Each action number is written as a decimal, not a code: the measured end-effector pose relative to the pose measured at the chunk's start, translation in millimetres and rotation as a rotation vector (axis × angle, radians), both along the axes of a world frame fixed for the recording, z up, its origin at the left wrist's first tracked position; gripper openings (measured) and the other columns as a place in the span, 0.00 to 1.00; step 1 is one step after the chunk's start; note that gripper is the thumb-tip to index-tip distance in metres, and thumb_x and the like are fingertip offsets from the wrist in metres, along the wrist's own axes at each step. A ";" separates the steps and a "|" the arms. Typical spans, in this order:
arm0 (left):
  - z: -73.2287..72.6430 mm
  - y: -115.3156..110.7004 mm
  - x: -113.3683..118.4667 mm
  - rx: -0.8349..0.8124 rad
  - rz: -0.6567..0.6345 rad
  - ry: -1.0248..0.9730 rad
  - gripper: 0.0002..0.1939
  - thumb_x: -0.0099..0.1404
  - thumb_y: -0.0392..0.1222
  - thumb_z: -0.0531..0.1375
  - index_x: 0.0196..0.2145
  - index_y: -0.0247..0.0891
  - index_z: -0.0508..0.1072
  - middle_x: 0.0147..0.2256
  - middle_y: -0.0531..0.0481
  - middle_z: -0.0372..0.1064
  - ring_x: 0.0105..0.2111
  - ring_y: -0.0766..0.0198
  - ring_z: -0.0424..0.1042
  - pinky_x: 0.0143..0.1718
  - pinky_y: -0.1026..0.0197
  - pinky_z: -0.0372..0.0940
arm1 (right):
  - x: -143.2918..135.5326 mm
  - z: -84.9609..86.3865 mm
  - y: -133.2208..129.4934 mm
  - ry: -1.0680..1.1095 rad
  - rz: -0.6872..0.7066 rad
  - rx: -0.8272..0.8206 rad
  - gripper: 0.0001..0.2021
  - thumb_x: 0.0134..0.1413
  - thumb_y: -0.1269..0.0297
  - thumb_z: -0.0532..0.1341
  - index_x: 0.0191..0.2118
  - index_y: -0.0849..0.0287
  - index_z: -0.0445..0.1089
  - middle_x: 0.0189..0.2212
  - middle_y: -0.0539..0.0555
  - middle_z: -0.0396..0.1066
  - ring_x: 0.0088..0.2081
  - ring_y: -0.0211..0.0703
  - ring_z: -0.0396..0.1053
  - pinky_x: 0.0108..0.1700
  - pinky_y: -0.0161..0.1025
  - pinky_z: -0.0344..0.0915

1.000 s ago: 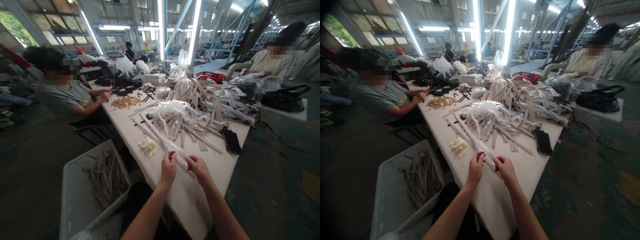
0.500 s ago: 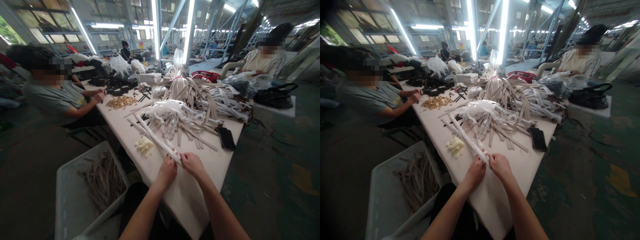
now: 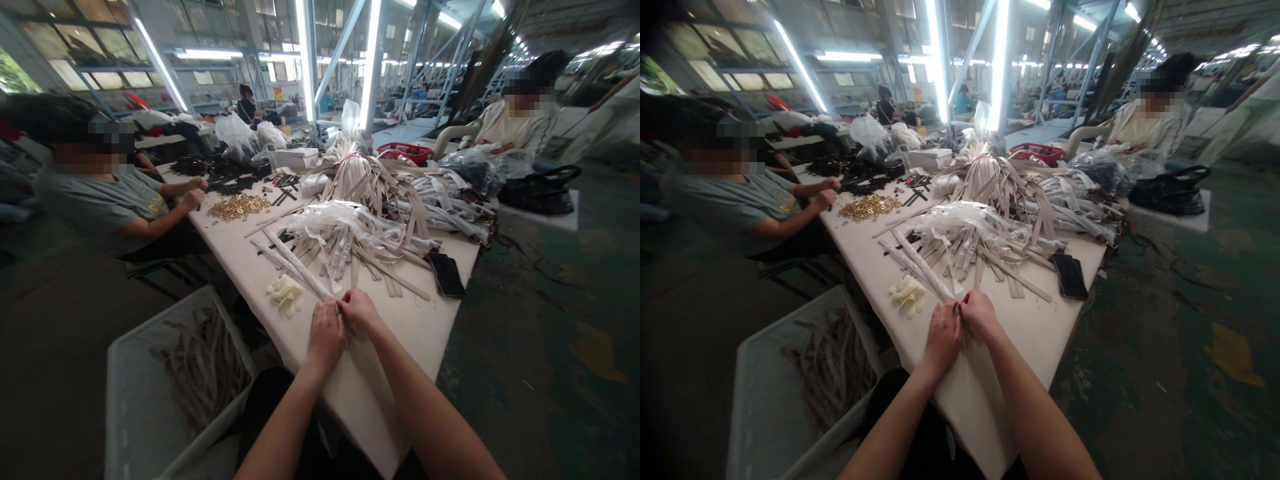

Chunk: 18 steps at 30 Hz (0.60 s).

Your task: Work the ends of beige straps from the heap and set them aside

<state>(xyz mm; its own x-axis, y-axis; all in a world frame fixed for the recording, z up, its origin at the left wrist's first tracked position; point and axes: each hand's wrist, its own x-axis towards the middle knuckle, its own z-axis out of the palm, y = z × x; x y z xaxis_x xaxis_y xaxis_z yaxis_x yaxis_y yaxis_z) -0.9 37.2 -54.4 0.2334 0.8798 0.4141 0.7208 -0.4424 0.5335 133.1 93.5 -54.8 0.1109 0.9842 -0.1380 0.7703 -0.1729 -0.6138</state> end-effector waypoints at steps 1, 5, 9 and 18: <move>-2.1 0.7 0.7 0.001 0.004 0.017 0.21 0.66 0.32 0.52 0.56 0.38 0.64 0.54 0.37 0.67 0.58 0.49 0.63 0.63 0.40 0.50 | 1.3 -0.8 2.5 0.007 -0.003 0.001 0.09 0.56 0.60 0.63 0.30 0.59 0.75 0.31 0.58 0.77 0.34 0.45 0.73 0.36 0.36 0.59; -6.9 -0.5 1.9 0.011 0.007 0.095 0.18 0.68 0.35 0.53 0.55 0.37 0.66 0.55 0.36 0.66 0.59 0.49 0.63 0.63 0.40 0.50 | 5.0 -4.7 7.6 0.004 -0.070 0.043 0.12 0.60 0.58 0.60 0.41 0.62 0.74 0.38 0.62 0.77 0.39 0.47 0.74 0.39 0.36 0.61; -8.2 -1.2 3.7 0.005 0.039 0.145 0.15 0.69 0.34 0.51 0.51 0.36 0.69 0.54 0.36 0.68 0.58 0.49 0.64 0.62 0.41 0.52 | -3.0 -6.1 10.0 0.087 -0.054 0.068 0.10 0.49 0.62 0.67 0.36 0.62 0.75 0.34 0.61 0.77 0.36 0.48 0.74 0.37 0.36 0.61; 1.2 1.7 0.7 -0.059 0.052 -0.271 0.12 0.68 0.40 0.56 0.48 0.37 0.71 0.53 0.37 0.69 0.56 0.49 0.66 0.59 0.44 0.59 | 9.3 5.2 4.0 0.520 -0.025 0.253 0.12 0.58 0.60 0.57 0.35 0.61 0.75 0.30 0.55 0.78 0.32 0.42 0.73 0.38 0.35 0.65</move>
<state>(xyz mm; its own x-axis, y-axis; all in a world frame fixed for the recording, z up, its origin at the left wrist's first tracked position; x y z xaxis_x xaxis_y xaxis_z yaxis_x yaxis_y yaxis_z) -0.2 38.9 -53.2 0.0754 0.9122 0.4029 0.5691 -0.3711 0.7337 142.4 97.5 -49.5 0.1152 0.9916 0.0587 0.3540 0.0143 -0.9351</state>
